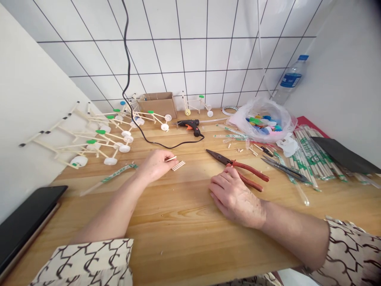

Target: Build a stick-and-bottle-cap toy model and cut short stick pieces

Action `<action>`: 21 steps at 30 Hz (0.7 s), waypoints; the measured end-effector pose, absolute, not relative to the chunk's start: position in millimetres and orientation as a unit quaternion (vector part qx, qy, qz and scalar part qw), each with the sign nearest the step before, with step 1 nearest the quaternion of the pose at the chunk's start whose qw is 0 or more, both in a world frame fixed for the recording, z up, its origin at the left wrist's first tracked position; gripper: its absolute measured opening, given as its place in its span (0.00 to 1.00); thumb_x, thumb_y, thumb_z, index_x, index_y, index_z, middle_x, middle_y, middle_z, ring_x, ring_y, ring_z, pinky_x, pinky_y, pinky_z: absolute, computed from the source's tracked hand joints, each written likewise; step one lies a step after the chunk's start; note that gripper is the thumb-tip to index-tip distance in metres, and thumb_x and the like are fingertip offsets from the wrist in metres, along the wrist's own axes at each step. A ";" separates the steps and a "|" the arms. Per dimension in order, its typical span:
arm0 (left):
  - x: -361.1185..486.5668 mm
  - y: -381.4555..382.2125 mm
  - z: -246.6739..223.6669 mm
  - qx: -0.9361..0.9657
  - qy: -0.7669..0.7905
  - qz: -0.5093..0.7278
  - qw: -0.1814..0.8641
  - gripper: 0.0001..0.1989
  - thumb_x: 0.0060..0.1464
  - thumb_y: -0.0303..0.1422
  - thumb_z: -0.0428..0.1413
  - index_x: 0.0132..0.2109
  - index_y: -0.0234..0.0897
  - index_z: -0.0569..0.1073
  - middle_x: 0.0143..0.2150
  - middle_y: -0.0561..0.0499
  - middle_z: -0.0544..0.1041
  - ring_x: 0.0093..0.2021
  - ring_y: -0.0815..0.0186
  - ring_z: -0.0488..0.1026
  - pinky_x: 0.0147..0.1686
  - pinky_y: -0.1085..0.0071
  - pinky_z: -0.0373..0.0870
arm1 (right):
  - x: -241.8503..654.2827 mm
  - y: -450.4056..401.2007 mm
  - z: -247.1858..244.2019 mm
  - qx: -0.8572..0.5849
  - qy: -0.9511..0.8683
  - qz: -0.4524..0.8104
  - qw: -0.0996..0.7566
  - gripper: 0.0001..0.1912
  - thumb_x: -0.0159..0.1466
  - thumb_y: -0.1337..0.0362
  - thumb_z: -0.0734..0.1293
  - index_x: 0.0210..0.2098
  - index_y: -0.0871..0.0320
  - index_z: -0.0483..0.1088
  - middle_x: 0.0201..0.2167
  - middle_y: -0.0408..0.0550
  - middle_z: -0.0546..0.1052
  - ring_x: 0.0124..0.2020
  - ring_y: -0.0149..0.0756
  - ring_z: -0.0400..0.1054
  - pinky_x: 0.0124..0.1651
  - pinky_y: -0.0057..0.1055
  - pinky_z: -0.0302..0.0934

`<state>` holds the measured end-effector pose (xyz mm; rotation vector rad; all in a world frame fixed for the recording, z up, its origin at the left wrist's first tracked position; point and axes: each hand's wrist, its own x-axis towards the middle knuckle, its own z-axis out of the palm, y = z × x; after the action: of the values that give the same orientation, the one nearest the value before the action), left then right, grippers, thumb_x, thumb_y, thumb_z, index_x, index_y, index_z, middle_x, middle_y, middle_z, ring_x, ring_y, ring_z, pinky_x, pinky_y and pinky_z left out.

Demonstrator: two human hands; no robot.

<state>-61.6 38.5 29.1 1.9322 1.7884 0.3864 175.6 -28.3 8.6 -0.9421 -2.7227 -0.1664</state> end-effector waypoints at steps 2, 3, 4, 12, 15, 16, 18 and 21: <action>-60.5 37.9 29.0 0.707 0.649 0.146 0.240 0.14 0.45 0.42 0.51 0.22 0.37 0.68 0.19 0.56 0.62 0.23 0.68 0.59 0.22 0.73 0.49 | 176.2 -27.9 9.7 -0.323 -0.936 -0.060 0.127 0.06 0.56 0.73 0.59 0.26 0.62 0.68 0.28 0.50 0.69 0.32 0.37 0.59 0.45 0.43 0.48; -60.1 37.6 29.1 0.707 0.648 0.148 0.240 0.14 0.45 0.42 0.51 0.22 0.37 0.67 0.18 0.56 0.61 0.22 0.68 0.58 0.22 0.73 0.49 | 176.5 -27.7 10.3 -0.323 -0.936 -0.062 0.127 0.07 0.56 0.73 0.60 0.26 0.62 0.68 0.28 0.50 0.69 0.32 0.37 0.59 0.44 0.43 0.48; -59.8 37.2 29.3 0.707 0.648 0.151 0.241 0.14 0.45 0.42 0.51 0.21 0.37 0.67 0.18 0.57 0.60 0.22 0.69 0.58 0.22 0.73 0.49 | 176.8 -27.4 10.9 -0.324 -0.935 -0.064 0.127 0.07 0.56 0.73 0.59 0.26 0.62 0.68 0.28 0.50 0.69 0.32 0.37 0.59 0.44 0.43 0.48; -51.1 34.1 35.7 0.658 0.665 0.241 0.260 0.16 0.48 0.43 0.49 0.22 0.36 0.68 0.19 0.55 0.65 0.21 0.69 0.60 0.23 0.73 0.53 | 182.2 -22.8 17.7 -0.330 -0.930 -0.093 0.133 0.08 0.56 0.73 0.59 0.24 0.62 0.68 0.27 0.50 0.69 0.31 0.37 0.59 0.42 0.39 0.48; -43.3 33.0 36.3 0.601 0.657 0.310 0.333 0.16 0.50 0.41 0.48 0.24 0.35 0.69 0.22 0.53 0.69 0.22 0.69 0.62 0.24 0.73 0.56 | 186.8 -19.7 25.5 -0.362 -0.918 -0.092 0.134 0.07 0.56 0.73 0.60 0.23 0.62 0.68 0.27 0.50 0.69 0.31 0.36 0.59 0.42 0.38 0.49; -40.5 32.4 35.9 0.578 0.648 0.333 0.367 0.14 0.49 0.40 0.49 0.25 0.35 0.70 0.23 0.53 0.70 0.21 0.70 0.61 0.23 0.73 0.56 | 188.8 -18.7 28.4 -0.386 -0.908 -0.092 0.133 0.07 0.56 0.72 0.61 0.24 0.62 0.68 0.27 0.51 0.69 0.31 0.37 0.60 0.41 0.37 0.49; -35.2 30.8 34.8 0.535 0.621 0.366 0.442 0.11 0.48 0.37 0.51 0.28 0.34 0.71 0.22 0.53 0.69 0.19 0.73 0.58 0.21 0.75 0.54 | 193.4 -16.9 33.6 -0.445 -0.882 -0.093 0.122 0.04 0.55 0.69 0.62 0.26 0.63 0.68 0.30 0.52 0.70 0.33 0.39 0.61 0.41 0.37 0.49; -29.3 27.3 33.6 0.499 0.572 0.377 0.531 0.08 0.46 0.34 0.53 0.29 0.32 0.70 0.20 0.54 0.67 0.16 0.77 0.54 0.17 0.78 0.48 | 200.6 -14.6 37.7 -0.527 -0.841 -0.092 0.078 0.09 0.54 0.64 0.64 0.32 0.64 0.69 0.34 0.55 0.70 0.37 0.44 0.61 0.41 0.38 0.51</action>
<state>-29.3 27.3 33.6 1.1904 1.3656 0.8997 200.6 -14.6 37.7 -1.5770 -2.5198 -0.2751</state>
